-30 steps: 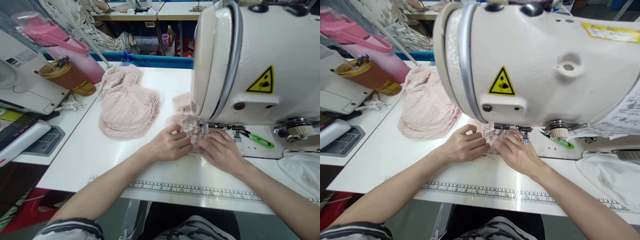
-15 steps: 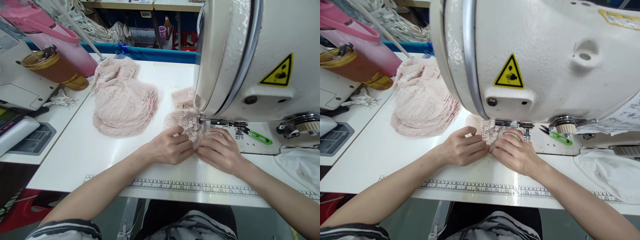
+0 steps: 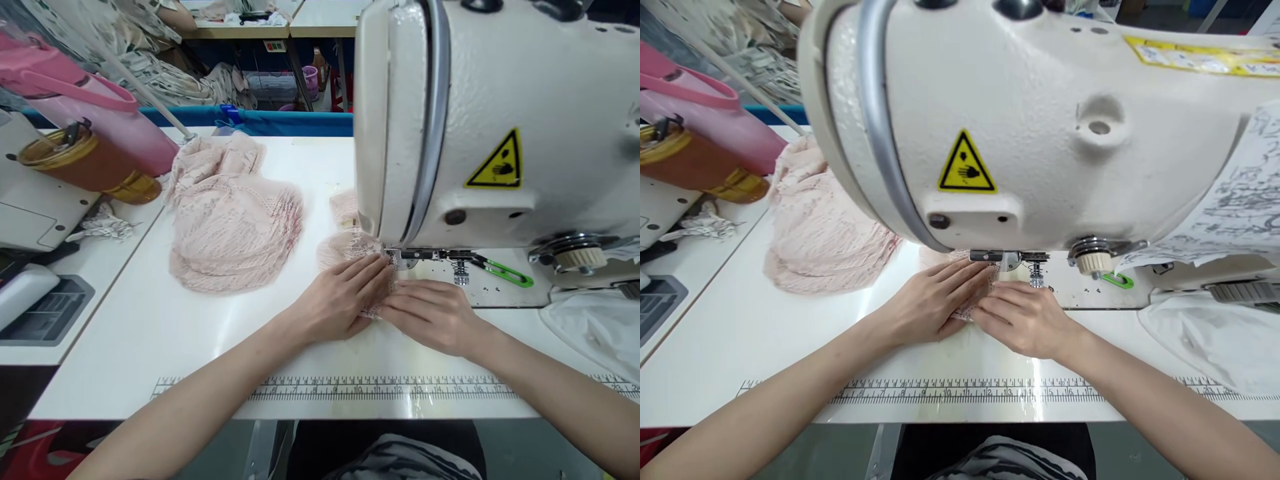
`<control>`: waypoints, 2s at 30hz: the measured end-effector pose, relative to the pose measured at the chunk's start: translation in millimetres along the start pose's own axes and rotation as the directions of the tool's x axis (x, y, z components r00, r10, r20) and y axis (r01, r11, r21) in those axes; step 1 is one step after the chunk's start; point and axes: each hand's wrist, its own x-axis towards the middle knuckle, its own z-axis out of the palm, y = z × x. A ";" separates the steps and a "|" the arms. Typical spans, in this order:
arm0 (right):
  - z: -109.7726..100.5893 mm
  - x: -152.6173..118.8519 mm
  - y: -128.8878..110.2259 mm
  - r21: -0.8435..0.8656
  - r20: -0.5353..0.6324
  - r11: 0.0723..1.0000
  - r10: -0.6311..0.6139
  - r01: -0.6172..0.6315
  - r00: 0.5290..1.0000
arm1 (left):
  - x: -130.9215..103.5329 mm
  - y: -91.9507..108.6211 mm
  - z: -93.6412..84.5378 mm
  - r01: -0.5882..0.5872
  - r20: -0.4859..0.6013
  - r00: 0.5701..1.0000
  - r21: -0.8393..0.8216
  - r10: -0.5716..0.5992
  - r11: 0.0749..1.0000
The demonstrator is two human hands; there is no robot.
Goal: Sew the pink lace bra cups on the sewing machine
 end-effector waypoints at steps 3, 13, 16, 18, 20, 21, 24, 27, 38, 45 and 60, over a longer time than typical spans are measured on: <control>1.4 -0.7 0.1 -0.003 0.028 1.000 -0.003 0.004 1.000 | -0.3 -2.0 -0.7 0.009 0.017 1.000 0.015 -0.009 1.000; 10.3 5.4 -5.4 -0.003 -0.028 0.999 -0.047 0.047 0.999 | 1.1 -17.1 -13.8 -0.050 0.001 0.999 -0.012 0.050 0.999; 11.6 5.6 -5.5 0.015 -0.044 0.999 -0.046 0.047 0.998 | 2.2 -17.8 -14.6 -0.056 -0.006 0.998 -0.007 0.056 0.998; 12.0 6.0 -5.4 0.016 -0.054 0.999 -0.046 0.047 0.998 | 2.8 -18.1 -14.8 -0.054 -0.002 0.999 -0.004 0.054 0.999; 12.4 6.4 -5.2 0.016 -0.065 0.999 -0.048 0.049 0.997 | 3.2 -18.3 -14.6 -0.049 0.004 0.999 0.001 0.049 0.999; 12.6 6.6 -5.1 0.015 -0.072 0.999 -0.048 0.050 0.996 | 3.3 -18.4 -14.5 -0.046 0.008 0.999 0.003 0.046 0.999; 13.3 7.0 -4.7 0.004 -0.086 0.999 -0.051 0.051 0.995 | 3.4 -18.3 -13.9 -0.036 0.012 0.999 0.017 0.036 0.999; 13.8 6.8 -4.2 -0.006 -0.085 0.999 -0.044 0.044 0.995 | 4.2 -17.5 -13.7 -0.030 0.008 1.000 0.032 0.030 0.999; 7.2 2.9 0.5 -0.031 -0.065 1.000 -0.001 -0.001 0.998 | 5.2 -12.9 -9.3 0.018 0.021 1.000 0.059 -0.019 0.998; 1.2 -3.8 6.2 -0.084 0.025 0.996 0.021 -0.019 0.999 | 7.6 -7.6 -9.9 0.042 -0.004 0.999 0.065 -0.042 0.997; 0.4 -7.1 18.4 -0.183 0.013 0.982 0.045 -0.042 0.999 | 9.3 -2.3 -6.6 0.093 -0.005 0.996 0.091 -0.093 0.991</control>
